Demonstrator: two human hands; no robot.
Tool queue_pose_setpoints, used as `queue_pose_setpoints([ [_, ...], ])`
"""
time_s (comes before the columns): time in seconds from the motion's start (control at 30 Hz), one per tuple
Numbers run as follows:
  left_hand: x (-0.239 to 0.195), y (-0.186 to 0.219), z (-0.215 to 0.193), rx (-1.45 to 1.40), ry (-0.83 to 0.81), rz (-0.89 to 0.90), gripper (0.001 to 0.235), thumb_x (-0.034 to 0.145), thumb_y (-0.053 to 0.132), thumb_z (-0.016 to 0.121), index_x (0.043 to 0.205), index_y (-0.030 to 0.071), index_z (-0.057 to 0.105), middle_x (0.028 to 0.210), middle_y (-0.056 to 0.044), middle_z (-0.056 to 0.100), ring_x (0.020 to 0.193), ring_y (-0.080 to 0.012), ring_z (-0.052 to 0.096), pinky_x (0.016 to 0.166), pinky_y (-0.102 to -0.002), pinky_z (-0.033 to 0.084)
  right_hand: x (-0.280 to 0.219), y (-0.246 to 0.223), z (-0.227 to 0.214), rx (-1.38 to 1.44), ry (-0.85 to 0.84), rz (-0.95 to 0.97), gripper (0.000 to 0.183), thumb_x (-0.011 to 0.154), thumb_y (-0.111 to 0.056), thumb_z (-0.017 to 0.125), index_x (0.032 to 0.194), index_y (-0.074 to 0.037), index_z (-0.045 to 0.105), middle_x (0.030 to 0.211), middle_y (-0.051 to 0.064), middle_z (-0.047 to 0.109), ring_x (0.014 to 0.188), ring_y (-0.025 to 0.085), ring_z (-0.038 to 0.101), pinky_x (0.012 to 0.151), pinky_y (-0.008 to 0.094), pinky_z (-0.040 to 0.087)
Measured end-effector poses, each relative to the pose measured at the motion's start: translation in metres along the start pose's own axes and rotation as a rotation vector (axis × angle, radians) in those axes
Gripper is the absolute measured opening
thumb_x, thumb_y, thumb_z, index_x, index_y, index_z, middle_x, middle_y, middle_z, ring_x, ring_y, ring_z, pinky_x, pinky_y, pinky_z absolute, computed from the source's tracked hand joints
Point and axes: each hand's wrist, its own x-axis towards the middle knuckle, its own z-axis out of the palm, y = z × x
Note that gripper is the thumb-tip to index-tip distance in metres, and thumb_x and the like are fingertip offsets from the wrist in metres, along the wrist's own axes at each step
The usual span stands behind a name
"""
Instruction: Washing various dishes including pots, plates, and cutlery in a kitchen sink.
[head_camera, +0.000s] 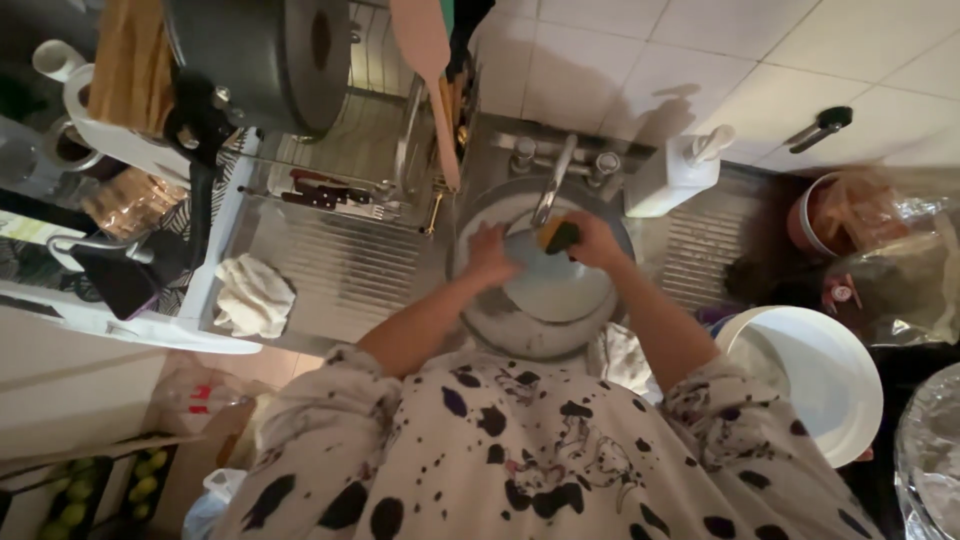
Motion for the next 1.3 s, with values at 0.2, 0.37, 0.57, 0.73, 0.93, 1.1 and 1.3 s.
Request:
queue_pose_setpoints([
  [0.2,0.022,-0.019,0.037,-0.488,0.083,-0.077,0.048,0.087,0.02,0.075,0.135,0.022,0.07,0.14,-0.012,0.064,0.134,-0.0333,0.057,0.105,-0.043,0.051,0.029,-0.034,-0.003,0.092,-0.154,0.003,0.052,0.06,-0.003,0.074,0.112,-0.006,0.074,0.094,0.025,0.073,0.1,0.052,0.067,0.086,0.061,0.05],
  [0.37,-0.013,0.033,0.024,-1.346,0.078,-0.389,0.043,0.106,0.007,0.039,0.148,0.01,0.048,0.144,-0.023,0.054,0.122,-0.0478,0.06,0.093,-0.061,0.057,0.016,-0.098,0.002,0.114,0.228,0.441,0.116,0.069,-0.02,0.097,0.161,-0.018,0.028,0.154,0.02,0.039,0.138,0.044,0.048,0.109,0.068,0.045],
  [0.57,-0.009,0.05,0.02,-1.127,0.2,-0.413,0.069,0.111,0.049,0.03,0.165,0.009,0.016,0.169,-0.022,0.005,0.155,-0.0461,0.009,0.119,-0.071,0.019,0.008,-0.014,0.098,-0.545,0.496,-0.603,0.012,0.096,-0.013,0.071,0.091,-0.004,0.066,0.082,0.017,0.051,0.072,0.04,0.053,0.06,0.043,0.042],
  [0.73,-0.005,0.045,0.028,-1.234,0.279,-0.397,0.07,0.11,0.055,0.032,0.164,0.012,0.021,0.17,-0.02,0.01,0.154,-0.0474,0.013,0.118,-0.07,0.019,0.01,-0.13,0.064,-0.119,-0.095,0.137,0.045,0.105,-0.041,0.05,0.122,-0.001,0.064,0.113,0.031,0.061,0.085,0.049,0.068,0.077,0.06,0.053],
  [0.93,0.041,0.003,0.038,-1.449,0.319,-0.359,0.079,0.107,0.06,0.039,0.167,0.016,0.01,0.171,-0.02,-0.01,0.155,-0.0479,-0.006,0.122,-0.068,-0.003,-0.032,-0.099,0.062,-0.17,-0.104,-0.011,0.037,0.102,-0.048,0.058,0.102,-0.013,0.071,0.086,0.018,0.071,0.08,0.043,0.07,0.068,0.052,0.054],
  [1.1,0.045,-0.033,0.063,-0.081,0.174,-0.065,0.129,0.075,0.008,0.087,0.163,0.012,-0.007,0.172,-0.012,-0.005,0.158,-0.0269,0.008,0.127,-0.034,0.008,-0.048,-0.098,-0.005,-0.382,-0.198,0.149,0.048,0.101,-0.059,0.051,0.111,-0.015,0.068,0.094,0.015,0.076,0.089,0.038,0.073,0.078,0.053,0.058],
  [1.3,-0.06,0.112,-0.009,-1.395,0.022,-0.357,0.069,0.109,0.05,0.039,0.164,0.014,0.02,0.168,-0.023,0.018,0.152,-0.0479,0.023,0.116,-0.07,0.028,-0.01,-0.03,0.054,-0.697,0.269,-0.011,0.069,0.085,-0.051,0.072,0.14,-0.01,0.059,0.116,0.015,0.064,0.103,0.036,0.066,0.081,0.051,0.055],
])
